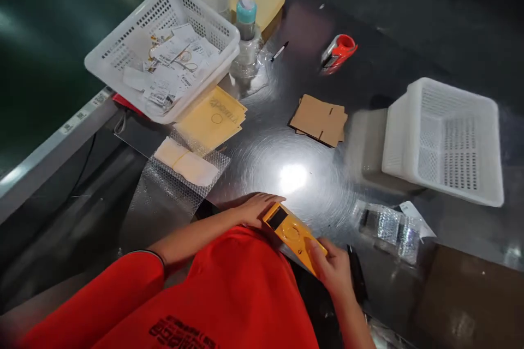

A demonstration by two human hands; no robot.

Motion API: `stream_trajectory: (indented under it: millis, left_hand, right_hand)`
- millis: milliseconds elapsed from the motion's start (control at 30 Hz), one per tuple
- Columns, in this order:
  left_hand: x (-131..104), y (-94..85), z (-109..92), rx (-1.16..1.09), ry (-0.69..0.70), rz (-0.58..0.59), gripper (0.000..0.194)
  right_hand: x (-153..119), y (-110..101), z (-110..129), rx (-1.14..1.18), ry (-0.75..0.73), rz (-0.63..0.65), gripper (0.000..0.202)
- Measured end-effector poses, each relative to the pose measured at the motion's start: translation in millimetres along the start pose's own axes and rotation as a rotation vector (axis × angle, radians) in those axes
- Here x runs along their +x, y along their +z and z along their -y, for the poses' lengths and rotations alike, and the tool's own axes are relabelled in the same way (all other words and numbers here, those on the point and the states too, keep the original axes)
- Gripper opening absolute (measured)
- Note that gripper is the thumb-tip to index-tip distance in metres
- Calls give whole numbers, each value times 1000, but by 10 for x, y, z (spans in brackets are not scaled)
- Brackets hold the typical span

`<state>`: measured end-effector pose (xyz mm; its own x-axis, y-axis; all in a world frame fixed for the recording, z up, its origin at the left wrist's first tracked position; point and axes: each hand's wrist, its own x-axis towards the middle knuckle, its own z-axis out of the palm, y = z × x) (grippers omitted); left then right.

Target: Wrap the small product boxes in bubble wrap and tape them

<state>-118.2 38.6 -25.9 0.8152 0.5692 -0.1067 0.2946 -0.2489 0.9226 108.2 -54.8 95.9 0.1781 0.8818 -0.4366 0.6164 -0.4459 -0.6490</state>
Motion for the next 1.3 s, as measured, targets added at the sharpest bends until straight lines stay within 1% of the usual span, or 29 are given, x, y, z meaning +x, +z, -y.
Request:
stream_trajectory:
  millis: [100, 200, 267, 333, 433, 500, 567, 633, 667, 733, 800, 833, 900, 967, 1033, 1133, 1200, 1300]
  left_hand:
    - [32, -55, -5, 19, 6, 27, 81]
    - [40, -73, -47, 65, -14, 27, 76]
    - [50, -70, -82, 104, -32, 24, 78]
    - [60, -62, -105, 127, -56, 26, 80]
    - [52, -62, -125, 158, -85, 45, 83]
    - [27, -80, -152, 201, -105, 61, 86]
    - [1, -98, -213, 280, -131, 77, 85]
    - [-4, -90, -316, 426, -161, 88, 89]
    - [7, -68, -382, 514, -170, 96, 94]
    - [65, 20, -529, 668, -151, 123, 107]
    - [162, 146, -673, 744, -91, 172, 111]
    - [219, 210, -734, 758, -67, 199, 108]
    - [328, 311, -819, 776, -60, 246, 95]
    - [410, 354, -850, 788, -86, 276, 84]
    - [453, 344, -843, 790, -104, 288, 77]
    - [465, 291, -809, 778, -100, 314, 78]
    - [463, 264, -796, 782, -101, 344, 80]
    - [468, 252, -797, 804, -126, 372, 79]
  right_hand:
    - [29, -26, 29, -16, 17, 64, 56]
    - [-28, -162, -40, -42, 48, 124, 53]
    - [-120, -299, -185, -52, 77, 144, 50]
    - [-219, -430, -388, -63, 105, 131, 49]
    - [-297, -533, -680, -81, 99, 122, 48]
    - [-292, -531, -799, -94, 55, 125, 47]
    - [-266, -500, -848, -109, 5, 131, 47]
    - [-244, -472, -856, -110, -27, 143, 48]
    - [-237, -463, -855, -102, -34, 151, 48]
    - [-233, -454, -857, -69, -42, 156, 47]
    - [-233, -444, -877, -36, -39, 150, 46]
    - [-231, -435, -893, -24, -35, 146, 45]
    - [-223, -405, -933, -12, -33, 138, 45]
    - [-208, -365, -969, 8, -49, 137, 45]
    - [-199, -331, -992, 42, -70, 153, 44]
    - [-230, -358, -1027, 117, -95, 182, 44]
    - [-290, -462, -1102, 148, -120, 188, 44]
    - [-412, -714, -1335, 112, -95, 151, 43]
